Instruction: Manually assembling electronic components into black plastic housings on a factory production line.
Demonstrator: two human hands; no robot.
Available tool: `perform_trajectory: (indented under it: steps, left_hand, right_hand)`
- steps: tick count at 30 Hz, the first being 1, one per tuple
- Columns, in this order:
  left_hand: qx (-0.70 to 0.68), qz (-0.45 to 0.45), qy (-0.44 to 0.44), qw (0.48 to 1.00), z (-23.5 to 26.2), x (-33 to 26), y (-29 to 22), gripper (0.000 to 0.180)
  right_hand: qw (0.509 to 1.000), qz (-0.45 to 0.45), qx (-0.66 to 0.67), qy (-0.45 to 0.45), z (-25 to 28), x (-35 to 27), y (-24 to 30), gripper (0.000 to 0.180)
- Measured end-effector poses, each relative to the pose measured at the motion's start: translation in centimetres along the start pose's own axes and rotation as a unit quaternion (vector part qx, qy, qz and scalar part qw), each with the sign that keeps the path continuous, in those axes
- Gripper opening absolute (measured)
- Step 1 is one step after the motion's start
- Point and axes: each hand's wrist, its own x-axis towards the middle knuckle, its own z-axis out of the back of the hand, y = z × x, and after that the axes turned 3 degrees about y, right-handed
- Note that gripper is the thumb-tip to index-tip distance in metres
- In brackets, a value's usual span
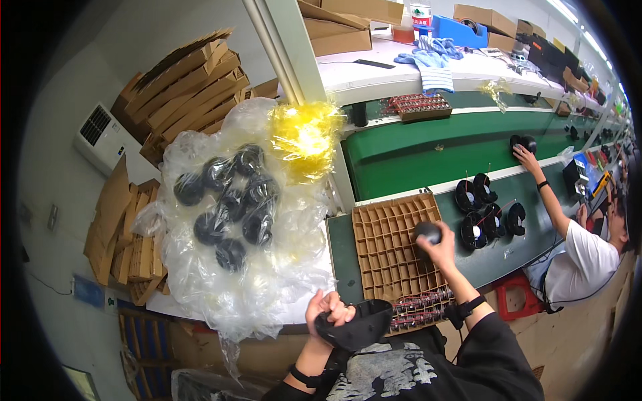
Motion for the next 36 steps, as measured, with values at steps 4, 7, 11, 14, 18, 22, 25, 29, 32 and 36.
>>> perform_trajectory:
  steps: [4, 7, 11, 14, 18, 22, 25, 29, 32, 36]
  left_hand:
    - [-0.175, 0.056, -0.005, 0.983, 0.0, 0.5, -1.0, 0.047]
    - [-0.228, 0.051, -0.025, 0.972, 1.1, -0.4, -2.0, 0.047]
    - [-0.245, 0.037, 0.013, 0.969, 1.3, -1.6, -2.9, 0.047]
    - [-0.262, 0.003, 0.056, 0.963, 3.8, -3.2, -4.7, 0.047]
    - [-0.093, -0.306, -0.121, 0.940, 3.4, -7.9, -9.7, 0.047]
    - [-0.279, -0.330, -0.231, 0.872, 3.2, -12.2, -13.6, 0.046]
    - [0.018, -0.311, -0.178, 0.933, 4.0, -11.3, -12.3, 0.040]
    - [-0.034, -0.243, -0.055, 0.968, 5.1, -8.1, -9.7, 0.038]
    - [-0.111, -0.231, -0.184, 0.949, 2.7, -5.9, -8.1, 0.038]
    - [-0.083, -0.189, -0.208, 0.956, 1.6, -2.7, -6.6, 0.040]
  right_hand:
    - [0.938, 0.211, -0.221, 0.164, -0.5, -1.9, -1.6, 0.088]
    - [0.867, 0.201, 0.186, 0.416, 2.1, -1.8, 8.8, 0.075]
    - [0.738, 0.339, 0.280, 0.513, 6.0, -3.9, 20.6, 0.040]
    - [0.779, 0.395, 0.209, 0.440, 5.9, -4.6, 23.2, 0.008]
    - [0.888, 0.330, 0.281, 0.155, 6.9, -1.3, 24.4, 0.010]
    - [0.872, 0.436, 0.218, 0.048, 7.4, 3.1, 29.9, 0.018]
    - [0.893, 0.433, 0.120, 0.013, 4.8, 4.8, 34.0, 0.024]
    - [0.885, 0.424, 0.087, -0.173, 2.9, 8.4, 35.0, 0.055]
    - [0.914, 0.355, 0.156, -0.119, 3.0, 7.7, 34.7, 0.078]
    - [0.777, 0.615, 0.039, -0.128, 3.7, 2.7, 30.4, 0.078]
